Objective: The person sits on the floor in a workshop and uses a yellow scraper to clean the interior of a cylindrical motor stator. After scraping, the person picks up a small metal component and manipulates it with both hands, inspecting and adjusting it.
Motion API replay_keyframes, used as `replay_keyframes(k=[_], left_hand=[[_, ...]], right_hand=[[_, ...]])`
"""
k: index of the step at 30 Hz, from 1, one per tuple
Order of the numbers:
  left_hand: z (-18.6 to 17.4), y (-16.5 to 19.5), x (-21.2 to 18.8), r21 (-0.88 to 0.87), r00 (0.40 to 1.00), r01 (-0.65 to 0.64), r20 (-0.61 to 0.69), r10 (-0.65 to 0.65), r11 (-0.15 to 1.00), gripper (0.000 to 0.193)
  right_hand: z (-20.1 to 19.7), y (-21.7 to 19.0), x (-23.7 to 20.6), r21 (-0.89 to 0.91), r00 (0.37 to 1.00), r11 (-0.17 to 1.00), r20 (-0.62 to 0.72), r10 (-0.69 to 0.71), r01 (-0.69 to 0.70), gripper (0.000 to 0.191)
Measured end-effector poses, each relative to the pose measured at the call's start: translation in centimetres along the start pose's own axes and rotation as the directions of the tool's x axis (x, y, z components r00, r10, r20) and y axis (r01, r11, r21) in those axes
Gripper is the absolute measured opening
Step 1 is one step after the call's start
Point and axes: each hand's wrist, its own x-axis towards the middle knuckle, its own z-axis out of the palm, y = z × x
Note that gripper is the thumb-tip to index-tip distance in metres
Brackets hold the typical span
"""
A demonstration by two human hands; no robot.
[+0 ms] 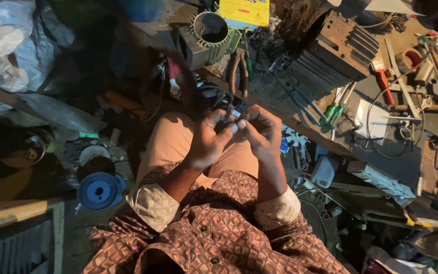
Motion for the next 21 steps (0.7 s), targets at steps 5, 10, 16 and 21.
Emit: replay_keyframes(k=[5, 10, 16, 21], left_hand=[[-0.1, -0.5, -0.2, -0.042, 0.997, 0.079, -0.003, -0.08, 0.996, 0.005], [0.2, -1.1, -0.2, -0.259, 0.993, 0.118, 0.009, -0.12, 0.959, 0.004], [0.5, -0.2, -0.2, -0.029, 1.0, -0.022, -0.019, 0.021, 0.999, 0.008], [0.9, 0.9, -0.6, 0.264, 0.989, -0.12, -0.055, 0.139, 0.957, 0.01]], right_hand=[[0.3, 0.1, -0.4, -0.004, 0.999, 1.0, -0.052, 0.01, -0.01, 0.009], [0.7, 0.6, -0.5, 0.041, 0.995, 0.999, -0.102, 0.024, -0.02, 0.007], [0.7, 1.2, -0.8, 0.018, 0.995, 1.0, -0.095, 0.0, 0.001, 0.005], [0.8, 1.5, -0.8, 0.065, 0.993, 0.998, -0.112, 0.032, -0.024, 0.006]])
